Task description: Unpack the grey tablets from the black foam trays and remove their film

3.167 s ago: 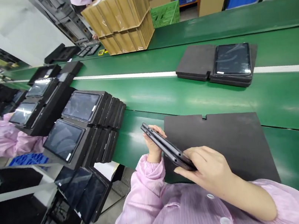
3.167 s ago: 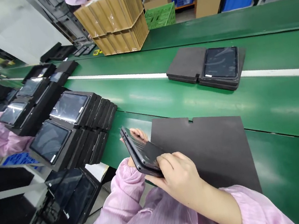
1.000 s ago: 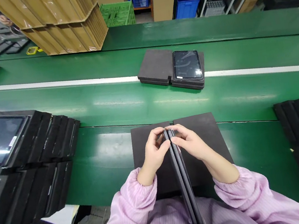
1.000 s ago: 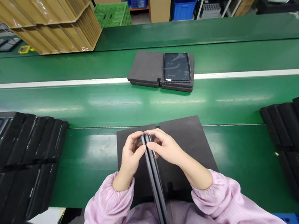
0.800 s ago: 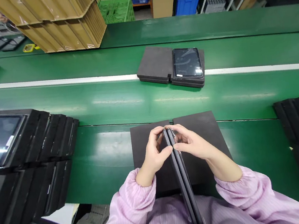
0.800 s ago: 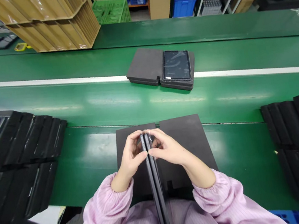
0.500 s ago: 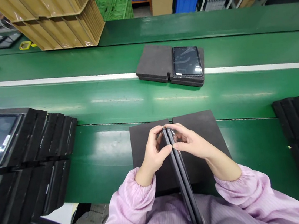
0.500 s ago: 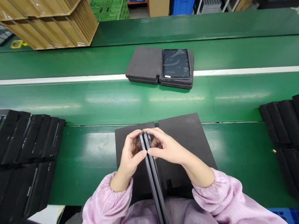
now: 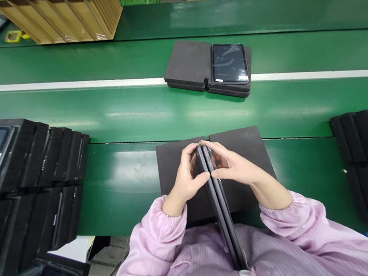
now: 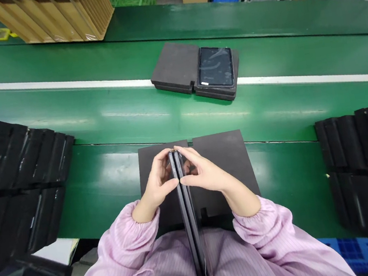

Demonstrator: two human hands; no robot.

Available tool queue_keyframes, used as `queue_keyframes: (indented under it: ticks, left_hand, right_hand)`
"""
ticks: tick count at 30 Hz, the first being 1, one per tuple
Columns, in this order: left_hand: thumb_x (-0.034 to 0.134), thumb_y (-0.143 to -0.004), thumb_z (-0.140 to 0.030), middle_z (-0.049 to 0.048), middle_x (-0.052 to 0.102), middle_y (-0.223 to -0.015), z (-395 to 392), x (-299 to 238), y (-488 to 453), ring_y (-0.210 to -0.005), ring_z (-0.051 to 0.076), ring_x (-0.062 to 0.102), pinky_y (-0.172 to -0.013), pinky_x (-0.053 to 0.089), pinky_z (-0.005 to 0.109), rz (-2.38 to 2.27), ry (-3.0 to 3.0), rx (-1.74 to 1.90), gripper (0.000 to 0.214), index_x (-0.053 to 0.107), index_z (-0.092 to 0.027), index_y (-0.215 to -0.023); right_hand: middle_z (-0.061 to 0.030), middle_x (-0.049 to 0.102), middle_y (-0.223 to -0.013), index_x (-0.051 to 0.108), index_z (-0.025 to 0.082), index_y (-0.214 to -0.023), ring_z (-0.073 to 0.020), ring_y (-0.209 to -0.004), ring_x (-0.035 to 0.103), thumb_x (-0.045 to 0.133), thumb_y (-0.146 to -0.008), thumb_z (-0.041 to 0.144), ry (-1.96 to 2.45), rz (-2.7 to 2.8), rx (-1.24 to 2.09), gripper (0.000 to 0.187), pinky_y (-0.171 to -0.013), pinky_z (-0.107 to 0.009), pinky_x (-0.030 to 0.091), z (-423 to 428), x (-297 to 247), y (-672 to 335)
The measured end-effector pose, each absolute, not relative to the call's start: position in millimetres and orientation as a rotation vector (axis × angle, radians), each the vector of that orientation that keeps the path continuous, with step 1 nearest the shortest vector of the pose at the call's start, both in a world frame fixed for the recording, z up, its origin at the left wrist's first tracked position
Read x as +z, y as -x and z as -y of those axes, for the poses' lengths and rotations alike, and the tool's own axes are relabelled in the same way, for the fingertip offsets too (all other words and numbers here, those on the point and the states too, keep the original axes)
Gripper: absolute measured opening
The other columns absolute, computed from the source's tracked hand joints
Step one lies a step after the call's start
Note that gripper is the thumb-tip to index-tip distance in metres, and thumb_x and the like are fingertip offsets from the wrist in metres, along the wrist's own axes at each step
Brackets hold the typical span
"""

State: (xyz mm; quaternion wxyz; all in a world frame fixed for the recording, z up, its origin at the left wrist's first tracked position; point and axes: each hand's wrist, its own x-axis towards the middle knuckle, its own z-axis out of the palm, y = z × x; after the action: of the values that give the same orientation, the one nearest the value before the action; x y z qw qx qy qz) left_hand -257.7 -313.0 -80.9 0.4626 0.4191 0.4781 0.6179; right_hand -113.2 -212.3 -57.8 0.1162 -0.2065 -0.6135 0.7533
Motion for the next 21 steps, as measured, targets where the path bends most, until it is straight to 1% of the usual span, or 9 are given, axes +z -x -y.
queue_keyframes:
  ticks: [3,5,6,8,10,11,15,19,21]
  left_hand:
    - [0.07,-0.072,-0.046,0.012,0.035,-0.137,313,-79,259,-0.133,0.03,0.032,-0.11,0.03,0.047,-1.206,-1.004,1.499,0.067,0.039,-0.025,-0.128]
    - [0.072,-0.07,-0.044,0.0114,0.038,-0.135,312,-78,260,-0.131,0.029,0.035,-0.108,0.032,0.045,-1.208,-0.988,1.493,0.066,0.041,-0.025,-0.125]
    - [0.073,-0.07,-0.044,0.0108,0.041,-0.132,310,-77,261,-0.129,0.028,0.039,-0.106,0.035,0.044,-1.209,-0.971,1.5,0.063,0.043,-0.025,-0.123]
    - [0.07,-0.072,-0.045,0.0087,0.051,-0.121,305,-76,262,-0.119,0.025,0.048,-0.101,0.04,0.041,-1.256,-0.917,1.54,0.052,0.049,-0.023,-0.115]
    - [0.067,-0.075,-0.045,0.0056,0.058,-0.107,300,-74,262,-0.106,0.022,0.055,-0.095,0.042,0.038,-1.357,-0.87,1.584,0.039,0.054,-0.022,-0.104]
    - [0.067,-0.075,-0.043,0.0043,0.059,-0.101,297,-74,262,-0.101,0.021,0.057,-0.093,0.043,0.037,-1.403,-0.86,1.596,0.035,0.055,-0.021,-0.1]
    - [0.067,-0.074,-0.035,0.0024,0.062,-0.094,291,-72,259,-0.093,0.019,0.059,-0.087,0.045,0.034,-1.462,-0.855,1.614,0.028,0.056,-0.02,-0.095]
    - [0.066,-0.073,-0.031,0.0032,0.063,-0.097,291,-74,255,-0.097,0.019,0.059,-0.091,0.044,0.035,-1.436,-0.853,1.665,0.027,0.056,-0.02,-0.096]
    - [0.066,-0.072,-0.03,0.0037,0.063,-0.099,292,-75,254,-0.098,0.019,0.059,-0.092,0.044,0.036,-1.416,-0.849,1.683,0.028,0.056,-0.02,-0.096]
  right_hand:
    - [-0.0063,0.032,-0.136,0.043,0.034,-0.134,-0.0127,-0.082,0.051,0.072,-0.069,0.026,0.624,1.752,2.198,0.071,-0.066,-0.028,0.051,212,-56,115]
    - [-0.006,0.04,-0.127,0.049,0.032,-0.128,-0.011,-0.075,0.052,0.073,-0.067,0.025,0.664,1.702,2.189,0.066,-0.06,-0.026,0.051,212,-54,119]
    - [-0.0054,0.046,-0.118,0.051,0.03,-0.125,-0.0104,-0.07,0.052,0.073,-0.067,0.025,0.697,1.671,2.186,0.061,-0.056,-0.026,0.05,212,-54,121]
    - [-0.0017,0.054,-0.092,0.055,0.025,-0.117,-0.0099,-0.06,0.051,0.07,-0.069,0.028,0.794,1.604,2.164,0.05,-0.05,-0.026,0.049,212,-54,126]
    - [0.003,0.053,-0.07,0.057,0.022,-0.109,-0.01,-0.052,0.05,0.067,-0.07,0.028,0.878,1.557,2.135,0.041,-0.046,-0.025,0.048,212,-53,131]
    - [0.0044,0.053,-0.064,0.058,0.021,-0.106,-0.0101,-0.049,0.049,0.067,-0.07,0.028,0.901,1.541,2.127,0.038,-0.045,-0.025,0.048,211,-53,132]
    - [0.0058,0.055,-0.059,0.06,0.02,-0.1,-0.0096,-0.047,0.05,0.067,-0.065,0.026,0.93,1.483,2.141,0.036,-0.043,-0.023,0.046,211,-51,137]
    - [0.0041,0.058,-0.068,0.061,0.021,-0.096,-0.0091,-0.05,0.051,0.067,-0.063,0.026,0.952,1.436,2.113,0.034,-0.04,-0.021,0.045,212,-47,139]
    - [0.0042,0.058,-0.068,0.061,0.021,-0.096,-0.0089,-0.05,0.05,0.067,-0.063,0.026,0.954,1.44,2.097,0.034,-0.04,-0.021,0.045,213,-46,140]
